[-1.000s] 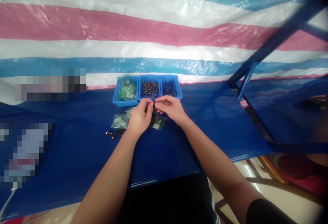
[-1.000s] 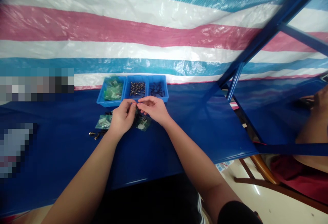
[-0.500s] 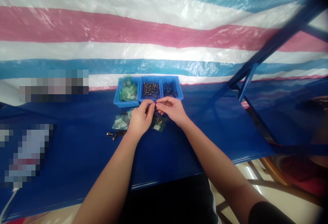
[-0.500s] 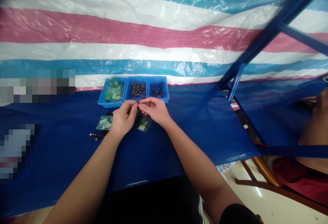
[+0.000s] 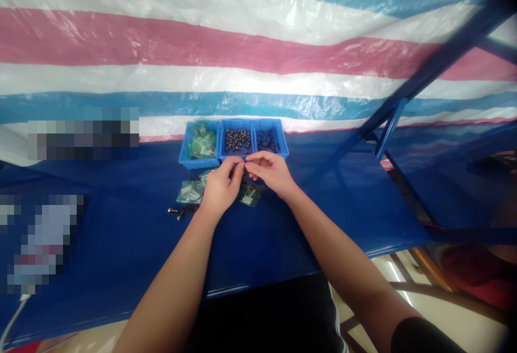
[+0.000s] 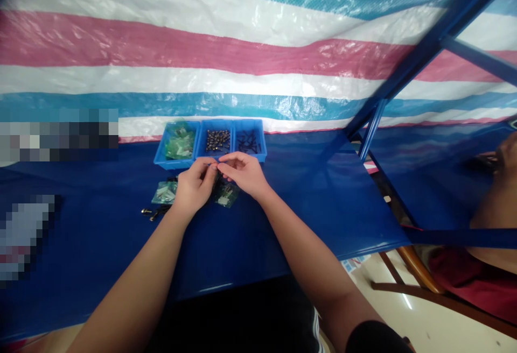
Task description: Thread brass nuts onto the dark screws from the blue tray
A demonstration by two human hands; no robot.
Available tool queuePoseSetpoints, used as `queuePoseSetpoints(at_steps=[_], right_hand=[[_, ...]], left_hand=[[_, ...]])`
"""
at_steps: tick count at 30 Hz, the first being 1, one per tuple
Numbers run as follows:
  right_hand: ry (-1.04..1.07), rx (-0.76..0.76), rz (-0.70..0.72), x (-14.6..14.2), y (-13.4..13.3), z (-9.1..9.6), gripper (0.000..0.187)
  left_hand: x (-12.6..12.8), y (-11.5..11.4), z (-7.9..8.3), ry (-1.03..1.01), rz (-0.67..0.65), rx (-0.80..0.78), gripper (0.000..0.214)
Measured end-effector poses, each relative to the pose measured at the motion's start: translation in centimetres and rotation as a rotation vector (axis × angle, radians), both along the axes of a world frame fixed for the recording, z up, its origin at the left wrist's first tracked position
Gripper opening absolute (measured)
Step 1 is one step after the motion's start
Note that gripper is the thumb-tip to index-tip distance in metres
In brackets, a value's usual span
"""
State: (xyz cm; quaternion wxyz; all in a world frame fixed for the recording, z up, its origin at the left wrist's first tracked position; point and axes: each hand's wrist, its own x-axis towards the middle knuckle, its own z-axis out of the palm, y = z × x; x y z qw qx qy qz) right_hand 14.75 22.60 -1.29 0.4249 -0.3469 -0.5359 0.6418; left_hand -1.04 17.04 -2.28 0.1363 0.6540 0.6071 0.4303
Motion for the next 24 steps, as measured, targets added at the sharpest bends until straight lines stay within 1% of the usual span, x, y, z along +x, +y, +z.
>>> queuePoseSetpoints(at_steps=[6,14,18,24], right_hand=[[0.005,0.046,-0.007,0.02,-0.12,0.02,0.040],[0.010,0.049,-0.023,0.05,0.12,-0.41,0.037],[0.008,0.044,-0.024,0.00,0.15,-0.44,0.035],[0.018,-0.001,-0.018,-0.01,0.28,-0.61,0.038]], left_hand=[[0.06,0.01,0.06,0.006,0.006,0.010,0.027],[0.04,0.02,0.04,0.012,-0.004,0.028,0.026],[0.04,0.05,-0.02,0.018,-0.003,0.042,0.023],[0.07,0.25,-0.35,0.000,-0.001,0.036,0.023]])
